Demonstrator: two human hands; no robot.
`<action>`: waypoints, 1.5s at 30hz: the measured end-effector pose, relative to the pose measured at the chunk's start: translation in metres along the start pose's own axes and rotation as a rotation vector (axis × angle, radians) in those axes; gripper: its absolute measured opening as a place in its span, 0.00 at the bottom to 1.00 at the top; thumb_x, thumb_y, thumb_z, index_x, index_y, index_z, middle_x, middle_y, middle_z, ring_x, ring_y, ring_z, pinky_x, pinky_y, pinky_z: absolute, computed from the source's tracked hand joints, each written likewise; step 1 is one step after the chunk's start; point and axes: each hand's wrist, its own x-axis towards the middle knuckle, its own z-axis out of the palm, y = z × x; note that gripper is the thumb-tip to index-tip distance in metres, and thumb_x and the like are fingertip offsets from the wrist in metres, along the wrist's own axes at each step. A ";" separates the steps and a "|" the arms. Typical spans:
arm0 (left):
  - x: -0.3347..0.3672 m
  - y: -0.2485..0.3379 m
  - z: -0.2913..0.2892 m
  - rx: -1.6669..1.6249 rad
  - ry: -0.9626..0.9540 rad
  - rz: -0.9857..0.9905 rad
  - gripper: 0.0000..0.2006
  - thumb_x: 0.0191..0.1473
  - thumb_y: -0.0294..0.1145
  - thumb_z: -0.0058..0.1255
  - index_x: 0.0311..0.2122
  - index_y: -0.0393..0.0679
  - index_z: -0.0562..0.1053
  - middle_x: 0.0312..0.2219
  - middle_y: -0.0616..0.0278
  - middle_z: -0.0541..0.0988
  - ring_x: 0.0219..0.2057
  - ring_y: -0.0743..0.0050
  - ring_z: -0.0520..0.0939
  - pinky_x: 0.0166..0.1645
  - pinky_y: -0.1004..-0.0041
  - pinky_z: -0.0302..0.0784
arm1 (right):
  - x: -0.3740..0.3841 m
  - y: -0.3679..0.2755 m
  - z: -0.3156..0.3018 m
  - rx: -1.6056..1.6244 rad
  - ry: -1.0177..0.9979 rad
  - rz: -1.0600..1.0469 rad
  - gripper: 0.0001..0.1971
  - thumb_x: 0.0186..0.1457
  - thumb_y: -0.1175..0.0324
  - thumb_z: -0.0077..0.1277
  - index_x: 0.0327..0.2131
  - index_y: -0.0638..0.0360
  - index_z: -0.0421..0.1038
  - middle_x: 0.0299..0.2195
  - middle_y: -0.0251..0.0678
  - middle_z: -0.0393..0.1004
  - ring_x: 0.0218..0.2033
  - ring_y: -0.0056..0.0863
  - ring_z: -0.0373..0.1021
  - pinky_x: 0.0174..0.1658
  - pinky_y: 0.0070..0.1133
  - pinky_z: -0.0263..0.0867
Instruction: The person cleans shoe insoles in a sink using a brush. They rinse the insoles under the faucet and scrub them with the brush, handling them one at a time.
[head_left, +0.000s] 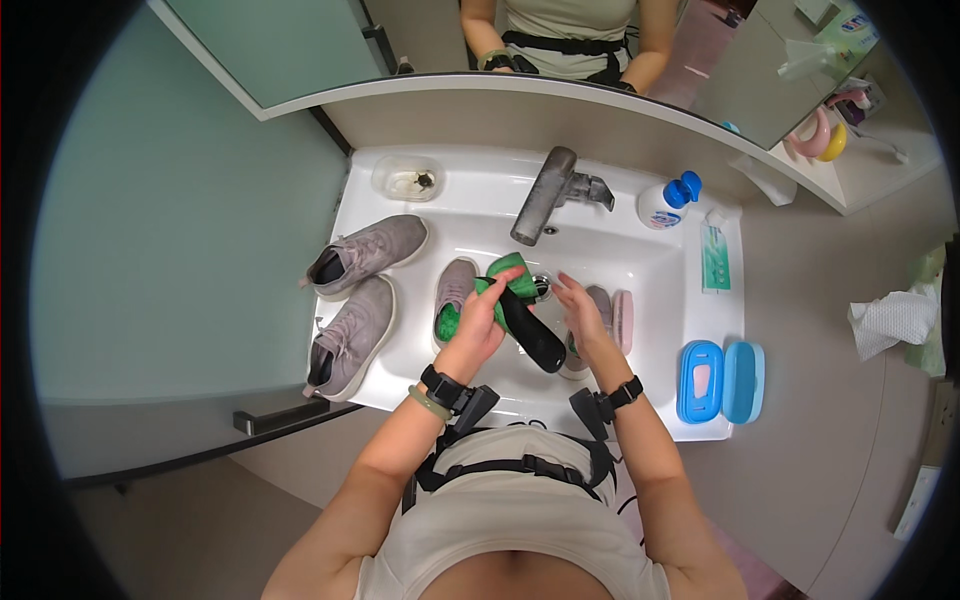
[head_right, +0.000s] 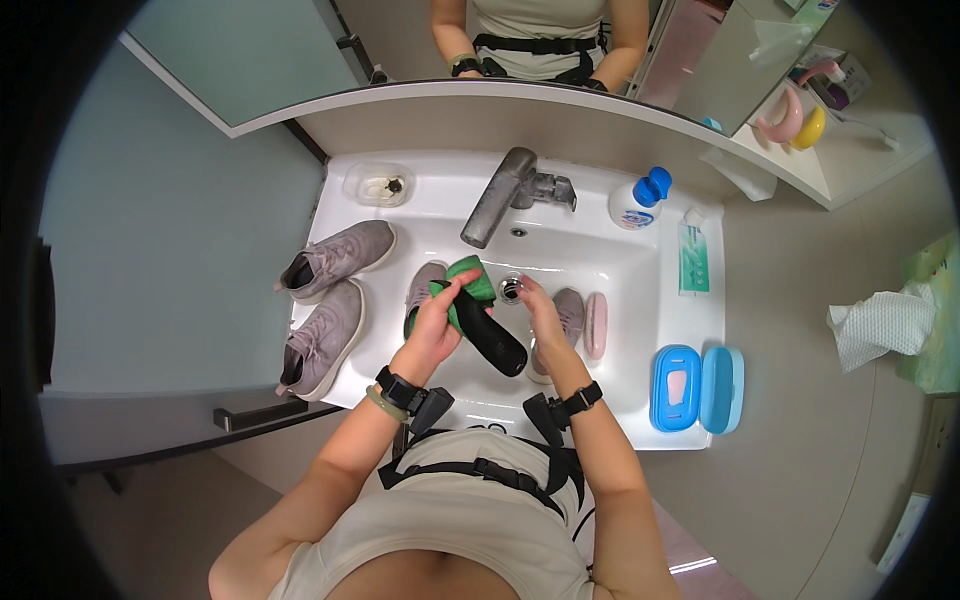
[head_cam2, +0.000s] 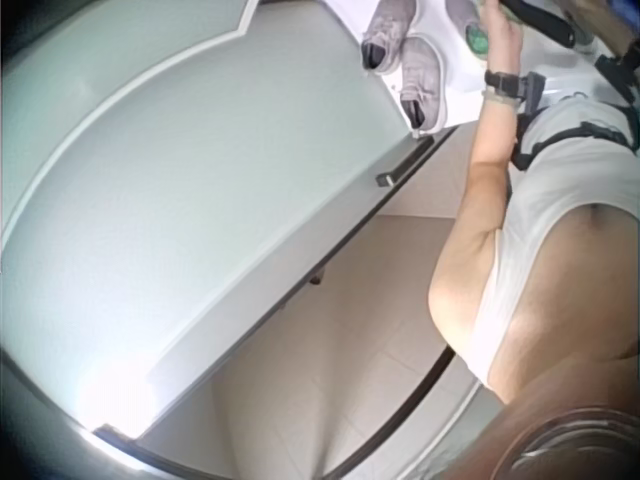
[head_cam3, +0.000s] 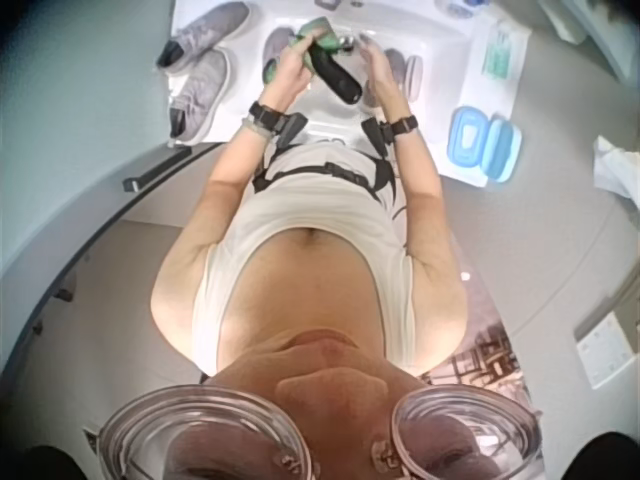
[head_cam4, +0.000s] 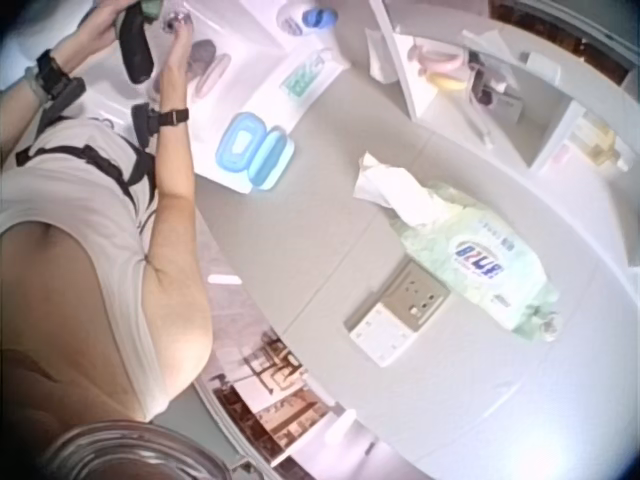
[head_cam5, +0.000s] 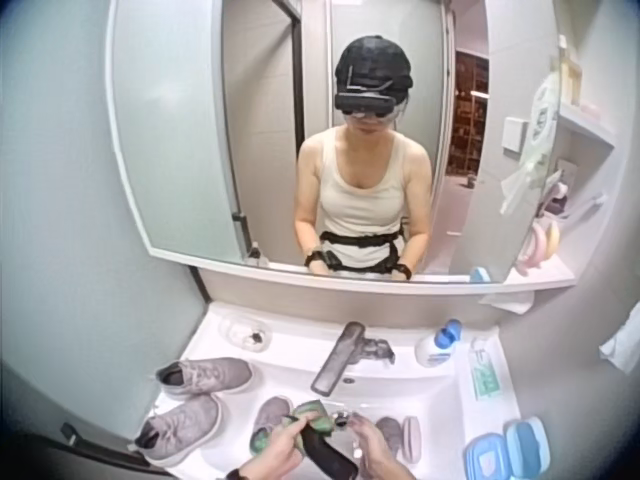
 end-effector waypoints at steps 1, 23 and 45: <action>0.000 0.002 -0.002 -0.022 0.022 0.064 0.18 0.57 0.36 0.35 0.48 0.35 0.63 0.39 0.55 0.70 0.38 0.66 0.74 0.42 0.65 0.72 | -0.004 0.003 -0.002 -0.002 -0.003 0.002 0.34 0.47 0.49 0.44 0.55 0.56 0.53 0.47 0.37 0.62 0.49 0.29 0.58 0.47 0.36 0.55; -0.013 -0.020 0.007 1.578 -0.194 0.397 0.51 0.25 0.41 0.62 0.57 0.38 0.48 0.52 0.37 0.46 0.54 0.35 0.46 0.57 0.49 0.41 | -0.035 0.009 0.033 0.674 -0.404 0.262 0.23 0.53 0.61 0.48 0.50 0.57 0.56 0.43 0.34 0.65 0.42 0.22 0.65 0.44 0.21 0.63; -0.027 -0.033 0.002 1.500 -0.010 0.623 0.16 0.47 0.36 0.51 0.39 0.38 0.69 0.36 0.50 0.66 0.38 0.54 0.67 0.43 0.67 0.63 | -0.030 -0.035 0.037 0.201 0.071 0.149 0.18 0.54 0.52 0.42 0.20 0.55 0.62 0.11 0.21 0.53 0.09 0.13 0.50 0.09 0.12 0.43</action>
